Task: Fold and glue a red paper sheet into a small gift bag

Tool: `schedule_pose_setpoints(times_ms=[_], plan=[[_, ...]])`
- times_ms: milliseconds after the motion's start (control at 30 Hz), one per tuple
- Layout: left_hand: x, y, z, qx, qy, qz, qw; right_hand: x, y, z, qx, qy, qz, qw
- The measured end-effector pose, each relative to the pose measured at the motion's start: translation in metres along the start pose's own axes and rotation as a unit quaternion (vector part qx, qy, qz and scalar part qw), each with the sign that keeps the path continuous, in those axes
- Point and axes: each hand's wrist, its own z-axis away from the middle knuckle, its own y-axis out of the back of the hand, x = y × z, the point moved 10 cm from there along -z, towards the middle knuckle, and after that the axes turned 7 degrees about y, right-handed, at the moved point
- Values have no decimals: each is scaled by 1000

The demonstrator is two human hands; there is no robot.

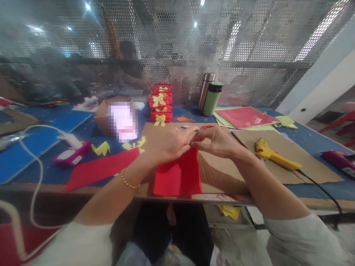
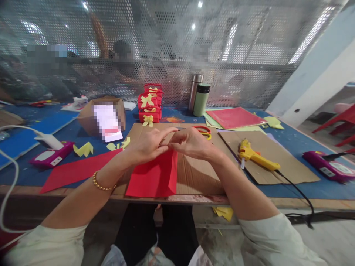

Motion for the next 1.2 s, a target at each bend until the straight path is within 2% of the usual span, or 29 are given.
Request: schedule_pose_setpoints(times_ms=[133, 267, 333, 467, 667, 800, 933, 1100, 1200], plan=[[2, -2, 1, -54, -6, 30, 998, 1, -4, 2, -30, -18, 14, 999], [-18, -7, 3, -153, 51, 88, 983, 2, 4, 3, -12, -23, 14, 1000], [-26, -7, 4, -182, 71, 105, 975, 3, 9, 3, -2, -24, 12, 1000], [-26, -5, 5, -195, 69, 136, 969, 7, 9, 3, -14, -25, 22, 999], [-23, -21, 6, -220, 86, 125, 964, 4, 5, 3, -44, -12, 70, 997], [-4, -31, 7, -230, 38, 112, 966, -4, -12, 5, -100, -6, 108, 989], [5, -30, 7, -218, 17, 112, 969, -6, -28, 8, -146, -1, 196, 970], [-9, -24, 7, -219, 49, 99, 969, -8, -31, 9, -169, 38, 226, 959], [-17, -21, 6, -205, 62, 75, 974, -6, -29, 9, -172, 36, 240, 955]])
